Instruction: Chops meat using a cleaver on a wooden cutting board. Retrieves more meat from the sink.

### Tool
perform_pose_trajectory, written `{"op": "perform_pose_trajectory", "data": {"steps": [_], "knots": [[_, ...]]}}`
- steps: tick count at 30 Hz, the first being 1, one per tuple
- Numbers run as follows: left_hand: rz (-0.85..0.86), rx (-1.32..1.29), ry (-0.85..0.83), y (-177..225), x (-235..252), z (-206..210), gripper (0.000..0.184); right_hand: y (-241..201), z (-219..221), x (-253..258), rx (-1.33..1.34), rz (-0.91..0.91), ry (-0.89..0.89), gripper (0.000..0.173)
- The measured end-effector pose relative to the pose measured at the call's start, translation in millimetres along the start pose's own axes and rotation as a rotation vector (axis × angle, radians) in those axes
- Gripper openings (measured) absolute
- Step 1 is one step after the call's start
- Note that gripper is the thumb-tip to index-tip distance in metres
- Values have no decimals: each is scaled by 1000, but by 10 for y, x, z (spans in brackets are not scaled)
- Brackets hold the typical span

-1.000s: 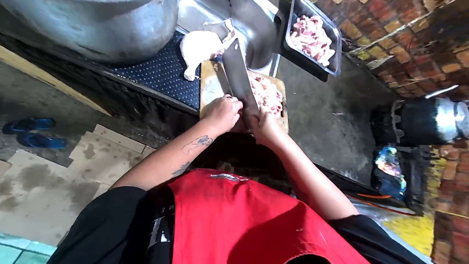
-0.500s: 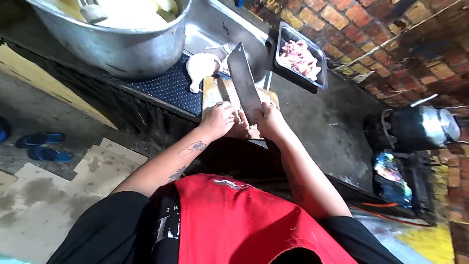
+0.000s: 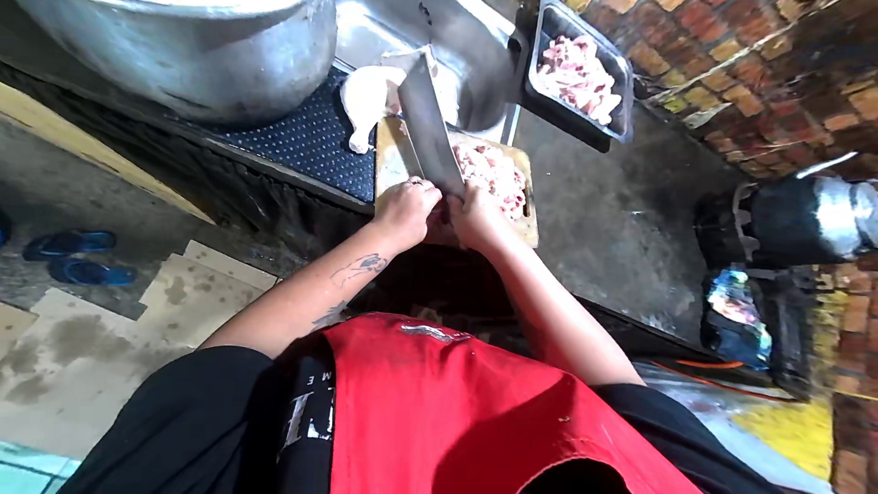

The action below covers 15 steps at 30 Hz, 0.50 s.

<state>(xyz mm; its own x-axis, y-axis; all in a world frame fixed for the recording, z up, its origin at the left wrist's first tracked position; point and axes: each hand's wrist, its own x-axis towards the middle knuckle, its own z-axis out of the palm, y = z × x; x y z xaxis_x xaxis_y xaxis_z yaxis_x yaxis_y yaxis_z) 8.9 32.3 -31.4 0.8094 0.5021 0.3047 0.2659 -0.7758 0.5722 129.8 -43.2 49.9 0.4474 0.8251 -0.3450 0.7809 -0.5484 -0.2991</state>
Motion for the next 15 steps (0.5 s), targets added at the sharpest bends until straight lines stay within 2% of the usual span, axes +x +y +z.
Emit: {"op": "perform_pose_trajectory", "data": {"steps": [3, 6, 9, 11, 15], "knots": [[-8, 13, 2, 4, -11, 1, 26, -8, 8, 39, -10, -32, 14, 32], [-14, 31, 72, -32, -25, 44, 15, 166, -3, -111, 81, 23, -50, 34], [-51, 49, 24, -4, -45, 13, 20, 397, 46, -163, 163, 40, -65, 36], [-45, 41, -4, 12, -58, -33, 18, 408, 32, -195, 142, 58, -42, 37], [-30, -3, 54, -30, -55, -56, 13, 389, -101, -209, 92, 165, -24, 38]]}}
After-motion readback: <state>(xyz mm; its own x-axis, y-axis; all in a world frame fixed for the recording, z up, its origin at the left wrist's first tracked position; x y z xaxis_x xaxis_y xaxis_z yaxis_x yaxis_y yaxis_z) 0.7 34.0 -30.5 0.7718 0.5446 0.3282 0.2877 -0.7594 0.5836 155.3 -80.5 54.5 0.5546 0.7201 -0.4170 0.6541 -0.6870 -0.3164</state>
